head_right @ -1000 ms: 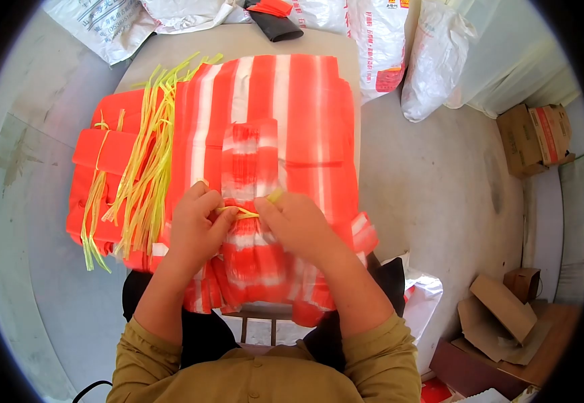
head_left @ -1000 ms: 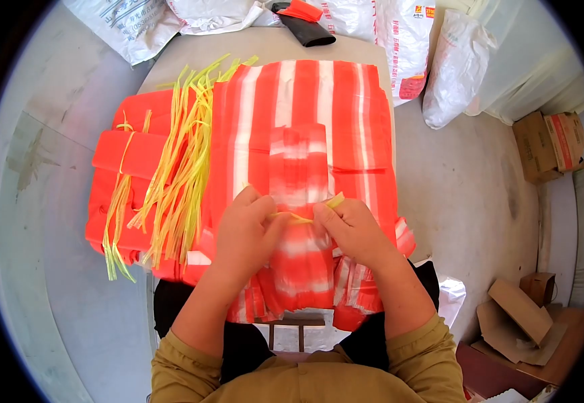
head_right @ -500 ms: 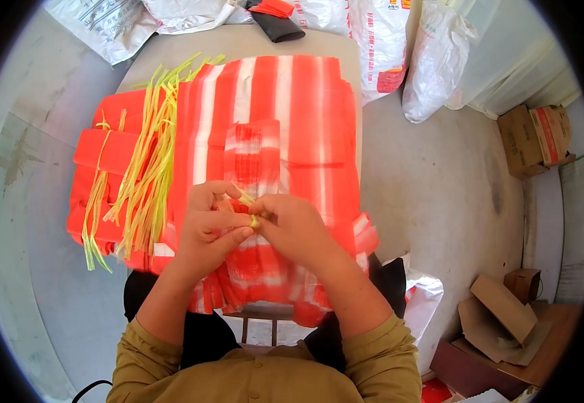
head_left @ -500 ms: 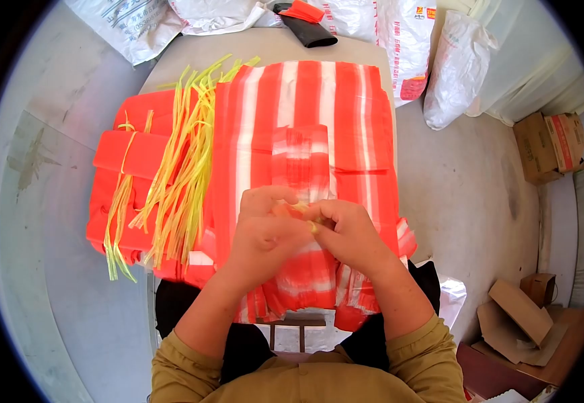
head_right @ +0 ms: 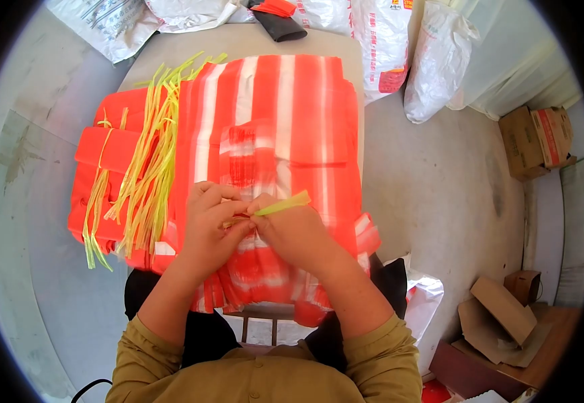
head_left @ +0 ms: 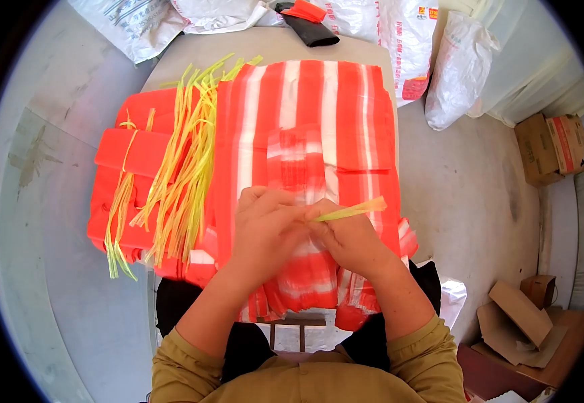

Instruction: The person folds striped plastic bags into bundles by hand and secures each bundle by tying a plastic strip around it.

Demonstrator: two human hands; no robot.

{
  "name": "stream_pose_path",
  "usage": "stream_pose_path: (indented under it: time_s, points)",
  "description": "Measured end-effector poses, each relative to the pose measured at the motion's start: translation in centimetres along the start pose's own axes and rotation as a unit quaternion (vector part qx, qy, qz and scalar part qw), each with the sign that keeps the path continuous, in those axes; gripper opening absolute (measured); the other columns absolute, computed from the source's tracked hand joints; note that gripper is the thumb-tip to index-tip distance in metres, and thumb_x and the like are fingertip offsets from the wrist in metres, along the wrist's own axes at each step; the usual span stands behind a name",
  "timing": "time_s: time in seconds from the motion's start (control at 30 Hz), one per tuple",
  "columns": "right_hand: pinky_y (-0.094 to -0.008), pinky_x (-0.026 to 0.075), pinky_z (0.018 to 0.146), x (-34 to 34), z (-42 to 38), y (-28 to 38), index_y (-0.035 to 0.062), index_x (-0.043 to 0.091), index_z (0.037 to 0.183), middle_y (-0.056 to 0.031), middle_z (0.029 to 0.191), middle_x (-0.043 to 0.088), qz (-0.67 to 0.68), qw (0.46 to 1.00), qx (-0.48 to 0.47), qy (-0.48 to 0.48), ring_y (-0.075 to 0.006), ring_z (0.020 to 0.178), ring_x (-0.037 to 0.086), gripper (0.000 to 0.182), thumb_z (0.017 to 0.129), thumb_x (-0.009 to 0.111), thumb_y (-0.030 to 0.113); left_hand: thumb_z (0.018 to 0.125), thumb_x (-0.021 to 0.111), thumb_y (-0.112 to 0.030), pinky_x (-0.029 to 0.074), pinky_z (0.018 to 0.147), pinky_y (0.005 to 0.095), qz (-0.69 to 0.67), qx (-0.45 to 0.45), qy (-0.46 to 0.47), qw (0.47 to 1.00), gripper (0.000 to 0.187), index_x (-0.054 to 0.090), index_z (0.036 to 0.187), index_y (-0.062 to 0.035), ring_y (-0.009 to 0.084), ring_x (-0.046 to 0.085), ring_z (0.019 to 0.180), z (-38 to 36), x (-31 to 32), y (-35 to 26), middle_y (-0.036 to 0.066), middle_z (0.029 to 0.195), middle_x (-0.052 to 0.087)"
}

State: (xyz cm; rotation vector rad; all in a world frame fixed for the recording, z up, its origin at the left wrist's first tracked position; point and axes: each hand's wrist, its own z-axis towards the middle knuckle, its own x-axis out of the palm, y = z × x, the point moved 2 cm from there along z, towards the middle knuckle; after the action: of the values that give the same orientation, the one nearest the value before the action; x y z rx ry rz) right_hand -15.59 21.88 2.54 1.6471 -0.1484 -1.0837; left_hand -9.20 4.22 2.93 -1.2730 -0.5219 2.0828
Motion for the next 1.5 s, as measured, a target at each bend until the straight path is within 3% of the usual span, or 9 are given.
stream_pose_path:
  time_s: [0.1, 0.2, 0.3, 0.4, 0.6, 0.8, 1.0, 1.1, 1.5]
  points:
    - [-0.0478, 0.055, 0.074, 0.0, -0.1, -0.2, 0.0087, 0.062, 0.115, -0.0191, 0.094, 0.071, 0.026, 0.999, 0.016, -0.030, -0.0382, 0.087, 0.071, 0.019, 0.102, 0.064, 0.022, 0.075, 0.085, -0.004, 0.046, 0.090, 0.0416, -0.013, -0.010, -0.013, 1.000, 0.021, 0.076, 0.093, -0.0066, 0.0291, 0.057, 0.103, 0.0, -0.1, -0.1, 0.006, 0.102, 0.067]
    - [-0.0431, 0.055, 0.073, 0.2, -0.2, 0.2, 0.0064, 0.062, 0.109, -0.0159, 0.090, 0.070, 0.201, 0.975, 0.067, -0.069, -0.0306, 0.084, 0.071, 0.017, 0.098, 0.069, 0.017, 0.079, 0.084, -0.005, 0.047, 0.090, 0.0404, -0.042, -0.040, -0.013, 0.998, 0.017, 0.073, 0.090, -0.0049, 0.0286, 0.057, 0.103, 0.0, 0.0, -0.1, 0.007, 0.101, 0.067]
    - [-0.0375, 0.054, 0.072, -0.6, -0.2, 0.8, 0.0051, 0.062, 0.102, -0.0121, 0.088, 0.067, 0.185, 0.978, 0.096, -0.023, -0.0220, 0.082, 0.069, 0.015, 0.093, 0.072, 0.011, 0.085, 0.081, -0.007, 0.047, 0.089, 0.0388, -0.078, -0.067, -0.004, 0.995, 0.012, 0.070, 0.089, -0.0028, 0.0282, 0.057, 0.103, -0.2, 0.5, 0.3, 0.008, 0.101, 0.067]
    - [-0.0375, 0.055, 0.072, -0.6, -0.2, 1.3, 0.0057, 0.065, 0.098, -0.0112, 0.090, 0.068, 0.106, 0.992, 0.065, -0.033, -0.0252, 0.080, 0.069, 0.011, 0.090, 0.072, 0.007, 0.091, 0.077, -0.010, 0.046, 0.088, 0.0375, -0.096, -0.096, 0.009, 0.991, 0.011, 0.070, 0.090, -0.0015, 0.0279, 0.056, 0.102, -0.3, 0.6, 0.3, 0.008, 0.100, 0.066]
    - [-0.0420, 0.057, 0.074, 0.3, -0.2, 1.7, 0.0086, 0.071, 0.105, -0.0100, 0.096, 0.071, -0.071, 0.977, -0.125, -0.158, -0.0340, 0.085, 0.069, 0.019, 0.087, 0.070, 0.003, 0.095, 0.074, -0.011, 0.046, 0.085, 0.0369, -0.091, -0.107, 0.021, 0.990, 0.010, 0.070, 0.092, -0.0027, 0.0271, 0.055, 0.098, -0.2, 0.5, 0.5, 0.008, 0.095, 0.065]
    - [-0.0407, 0.058, 0.075, 0.2, -0.4, 1.7, 0.0099, 0.072, 0.107, -0.0098, 0.099, 0.072, 0.073, 0.990, 0.048, -0.112, -0.0319, 0.087, 0.070, 0.019, 0.089, 0.070, 0.004, 0.096, 0.072, -0.011, 0.045, 0.081, 0.0369, -0.078, -0.098, 0.011, 0.992, 0.009, 0.068, 0.091, -0.0047, 0.0274, 0.054, 0.093, -0.4, 1.0, 0.4, 0.007, 0.090, 0.063]
    - [-0.0376, 0.058, 0.072, 0.4, 0.0, 1.3, 0.0097, 0.073, 0.108, -0.0078, 0.098, 0.072, -0.112, 0.964, -0.173, -0.170, -0.0265, 0.088, 0.071, 0.025, 0.084, 0.071, 0.003, 0.094, 0.074, -0.008, 0.045, 0.079, 0.0385, -0.080, -0.087, -0.003, 0.993, 0.009, 0.067, 0.089, -0.0051, 0.0279, 0.054, 0.087, -0.3, 0.9, 0.3, 0.007, 0.084, 0.062]
    - [-0.0363, 0.058, 0.071, 0.2, 0.0, 1.4, 0.0091, 0.073, 0.109, -0.0071, 0.099, 0.072, -0.166, 0.947, -0.209, -0.176, -0.0253, 0.088, 0.071, 0.028, 0.082, 0.072, 0.004, 0.089, 0.077, -0.006, 0.045, 0.078, 0.0400, -0.044, -0.057, 0.006, 0.997, 0.010, 0.067, 0.088, -0.0050, 0.0297, 0.055, 0.085, -0.2, 1.0, 0.3, 0.008, 0.081, 0.061]
    - [-0.0382, 0.059, 0.076, 0.2, 0.3, 0.6, 0.0041, 0.075, 0.105, -0.0099, 0.102, 0.071, -0.089, 0.960, -0.172, -0.203, -0.0288, 0.093, 0.069, 0.021, 0.085, 0.074, -0.001, 0.081, 0.080, -0.005, 0.047, 0.079, 0.0436, 0.033, 0.034, -0.023, 0.999, 0.018, 0.069, 0.095, -0.0057, 0.0329, 0.059, 0.088, -0.2, 0.8, -0.7, 0.009, 0.090, 0.067]
